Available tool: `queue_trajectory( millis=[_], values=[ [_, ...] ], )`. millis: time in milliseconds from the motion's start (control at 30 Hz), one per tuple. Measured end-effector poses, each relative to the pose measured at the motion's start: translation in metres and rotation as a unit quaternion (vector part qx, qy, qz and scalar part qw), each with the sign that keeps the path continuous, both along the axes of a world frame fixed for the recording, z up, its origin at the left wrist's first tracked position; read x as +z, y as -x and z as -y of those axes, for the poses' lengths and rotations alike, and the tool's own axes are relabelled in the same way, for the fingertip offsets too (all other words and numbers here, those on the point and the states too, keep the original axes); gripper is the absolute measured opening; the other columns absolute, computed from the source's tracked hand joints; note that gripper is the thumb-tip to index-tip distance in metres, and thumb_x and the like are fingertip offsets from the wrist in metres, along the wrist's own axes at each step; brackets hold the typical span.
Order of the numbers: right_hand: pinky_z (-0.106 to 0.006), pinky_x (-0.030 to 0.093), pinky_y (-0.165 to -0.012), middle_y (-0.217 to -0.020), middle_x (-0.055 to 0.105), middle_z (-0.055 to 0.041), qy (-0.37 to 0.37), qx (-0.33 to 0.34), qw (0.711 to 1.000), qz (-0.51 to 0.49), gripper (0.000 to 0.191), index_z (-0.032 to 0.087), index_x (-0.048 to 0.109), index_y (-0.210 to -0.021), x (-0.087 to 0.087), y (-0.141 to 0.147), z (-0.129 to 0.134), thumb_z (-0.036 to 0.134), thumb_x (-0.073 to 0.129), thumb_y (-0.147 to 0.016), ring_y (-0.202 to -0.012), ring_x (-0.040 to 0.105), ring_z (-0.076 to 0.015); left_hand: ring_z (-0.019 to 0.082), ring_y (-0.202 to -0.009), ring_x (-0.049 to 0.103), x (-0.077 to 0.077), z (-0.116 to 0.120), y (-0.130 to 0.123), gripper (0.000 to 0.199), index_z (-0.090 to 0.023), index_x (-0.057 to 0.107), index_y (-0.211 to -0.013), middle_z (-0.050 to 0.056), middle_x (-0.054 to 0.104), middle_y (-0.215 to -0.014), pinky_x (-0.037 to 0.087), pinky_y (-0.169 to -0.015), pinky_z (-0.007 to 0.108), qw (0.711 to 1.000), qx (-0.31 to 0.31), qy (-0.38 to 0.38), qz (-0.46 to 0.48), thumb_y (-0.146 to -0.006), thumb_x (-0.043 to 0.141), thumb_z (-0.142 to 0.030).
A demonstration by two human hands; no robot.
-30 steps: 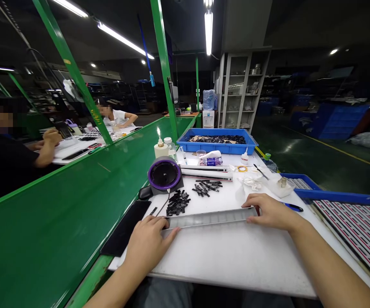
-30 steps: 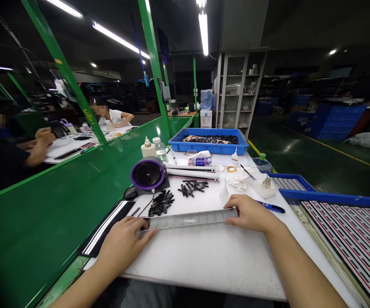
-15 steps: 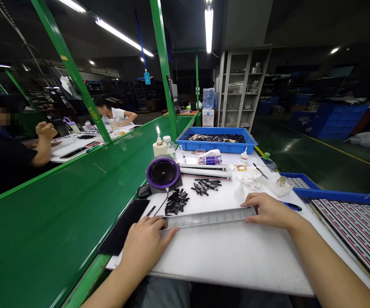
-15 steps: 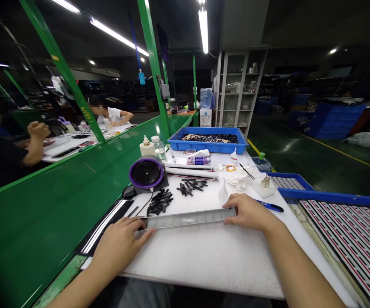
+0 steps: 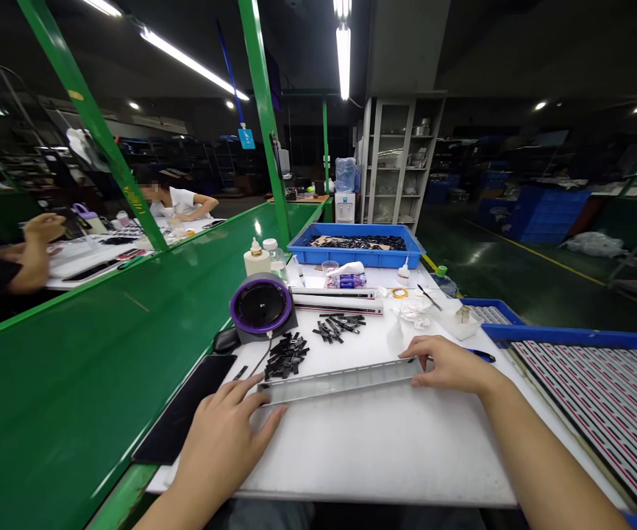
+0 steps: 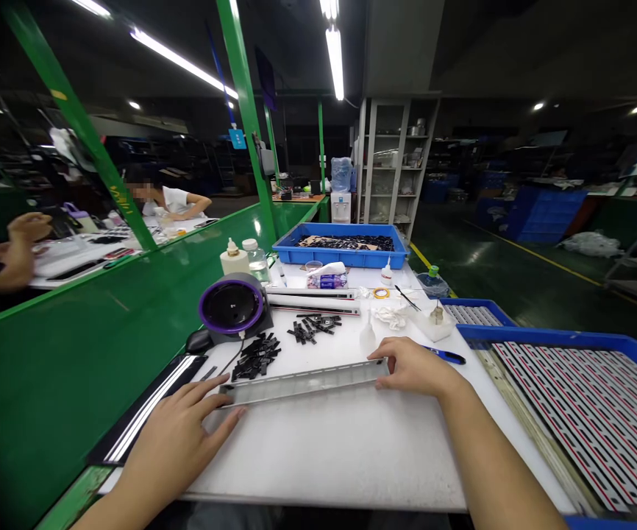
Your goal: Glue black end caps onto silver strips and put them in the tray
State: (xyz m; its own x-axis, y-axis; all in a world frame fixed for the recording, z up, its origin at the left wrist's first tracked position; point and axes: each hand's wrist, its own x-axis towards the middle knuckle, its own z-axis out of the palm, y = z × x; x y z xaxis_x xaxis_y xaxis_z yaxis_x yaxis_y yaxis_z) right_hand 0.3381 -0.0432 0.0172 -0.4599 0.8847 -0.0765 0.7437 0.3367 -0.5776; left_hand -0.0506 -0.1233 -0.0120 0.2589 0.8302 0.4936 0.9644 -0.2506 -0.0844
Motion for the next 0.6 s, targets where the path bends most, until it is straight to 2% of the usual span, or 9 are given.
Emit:
queue_trajectory(
  millis=[300, 600],
  values=[
    [-0.03, 0.047, -0.075, -0.103, 0.067, -0.0051, 0.006, 0.021, 1.0, -0.005, 0.049, 0.025, 0.071, -0.113, 0.0028, -0.0004, -0.0011, 0.041, 0.076, -0.067, -0.084, 0.062, -0.0202, 0.03, -0.103, 0.063, -0.003, -0.0025, 0.0028, 0.042, -0.022, 0.075, -0.089, 0.009, 0.071, -0.11, 0.05, -0.085, 0.046, 1.0, 0.004, 0.01, -0.017, -0.084, 0.051, -0.057],
    [-0.027, 0.046, -0.073, -0.103, 0.065, -0.003, 0.049, 0.018, 0.999, -0.013, 0.052, 0.026, 0.069, -0.117, 0.0044, -0.0041, -0.0001, 0.029, 0.075, -0.066, -0.083, 0.062, -0.0183, 0.031, -0.1, 0.064, -0.003, -0.0011, 0.0022, 0.043, -0.021, 0.074, -0.095, 0.009, 0.071, -0.111, 0.05, -0.083, 0.046, 0.999, 0.0, -0.005, -0.034, -0.083, 0.053, -0.056]
  ],
)
